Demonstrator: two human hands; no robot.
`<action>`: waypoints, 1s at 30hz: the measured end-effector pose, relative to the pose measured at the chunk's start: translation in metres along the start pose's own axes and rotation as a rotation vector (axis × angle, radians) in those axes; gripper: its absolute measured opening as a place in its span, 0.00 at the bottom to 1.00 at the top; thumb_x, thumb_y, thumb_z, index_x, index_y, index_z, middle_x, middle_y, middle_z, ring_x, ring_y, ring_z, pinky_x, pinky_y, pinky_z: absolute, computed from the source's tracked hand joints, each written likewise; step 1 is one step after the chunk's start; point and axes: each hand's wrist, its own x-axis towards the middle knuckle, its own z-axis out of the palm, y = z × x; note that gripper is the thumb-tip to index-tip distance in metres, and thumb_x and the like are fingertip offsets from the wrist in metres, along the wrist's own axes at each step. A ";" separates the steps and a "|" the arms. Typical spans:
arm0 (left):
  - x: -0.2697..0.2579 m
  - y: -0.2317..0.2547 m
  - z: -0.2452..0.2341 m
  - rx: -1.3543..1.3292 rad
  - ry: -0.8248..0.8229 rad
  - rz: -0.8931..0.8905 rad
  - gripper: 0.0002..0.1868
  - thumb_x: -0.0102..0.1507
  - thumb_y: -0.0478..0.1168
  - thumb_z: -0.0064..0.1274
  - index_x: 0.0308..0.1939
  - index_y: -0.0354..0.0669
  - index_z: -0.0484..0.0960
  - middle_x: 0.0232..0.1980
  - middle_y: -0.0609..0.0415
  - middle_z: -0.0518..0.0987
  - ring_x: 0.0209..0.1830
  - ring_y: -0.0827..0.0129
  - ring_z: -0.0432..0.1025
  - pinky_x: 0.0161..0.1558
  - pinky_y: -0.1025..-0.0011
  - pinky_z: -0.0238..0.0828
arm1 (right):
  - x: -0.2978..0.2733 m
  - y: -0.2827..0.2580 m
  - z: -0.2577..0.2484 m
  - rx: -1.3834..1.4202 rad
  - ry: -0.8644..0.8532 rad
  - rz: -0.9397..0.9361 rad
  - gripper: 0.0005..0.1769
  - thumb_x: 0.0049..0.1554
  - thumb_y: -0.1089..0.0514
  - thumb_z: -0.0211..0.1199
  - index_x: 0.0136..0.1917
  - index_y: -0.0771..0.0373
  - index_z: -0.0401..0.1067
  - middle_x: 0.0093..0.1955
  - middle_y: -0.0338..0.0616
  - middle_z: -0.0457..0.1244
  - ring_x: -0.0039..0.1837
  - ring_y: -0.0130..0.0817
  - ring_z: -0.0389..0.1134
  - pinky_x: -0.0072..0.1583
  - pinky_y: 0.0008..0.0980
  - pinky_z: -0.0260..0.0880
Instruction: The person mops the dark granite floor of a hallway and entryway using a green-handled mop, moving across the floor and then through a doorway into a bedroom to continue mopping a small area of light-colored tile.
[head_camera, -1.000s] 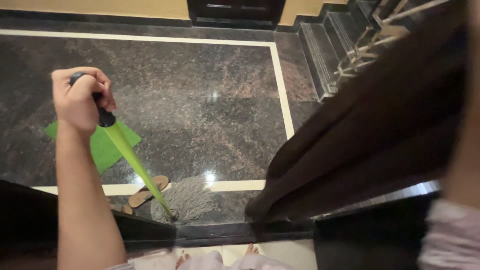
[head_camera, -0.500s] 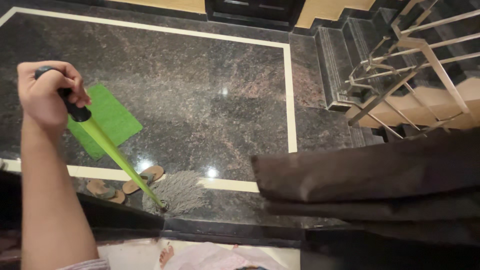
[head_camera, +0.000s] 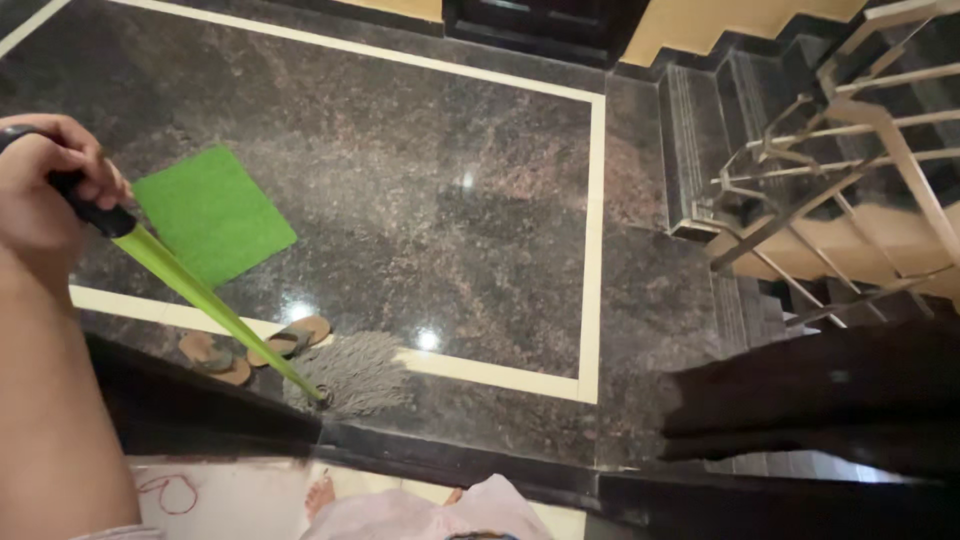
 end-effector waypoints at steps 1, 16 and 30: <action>0.000 0.001 0.000 0.002 -0.001 0.020 0.10 0.60 0.33 0.37 0.27 0.29 0.70 0.21 0.49 0.64 0.21 0.66 0.64 0.36 0.68 0.71 | -0.010 -0.010 0.005 -0.001 -0.001 0.011 0.16 0.49 0.54 0.73 0.50 0.60 0.77 0.64 0.48 0.65 0.70 0.50 0.60 0.65 0.48 0.63; 0.000 0.002 0.053 -0.194 -0.094 0.115 0.32 0.77 0.60 0.47 0.27 0.40 0.71 0.21 0.58 0.67 0.17 0.75 0.62 0.21 0.76 0.58 | -0.258 -0.341 0.082 1.067 -0.394 -0.064 0.24 0.48 0.58 0.75 0.59 0.60 0.79 0.75 0.53 0.62 0.81 0.46 0.57 0.77 0.45 0.61; 0.003 0.038 0.023 -0.308 -0.035 0.069 0.26 0.72 0.55 0.54 0.27 0.41 0.71 0.23 0.59 0.69 0.19 0.77 0.64 0.21 0.77 0.56 | -0.307 -0.597 0.139 1.432 -0.862 0.119 0.24 0.60 0.47 0.68 0.34 0.68 0.70 0.27 0.49 0.58 0.32 0.32 0.55 0.37 0.40 0.62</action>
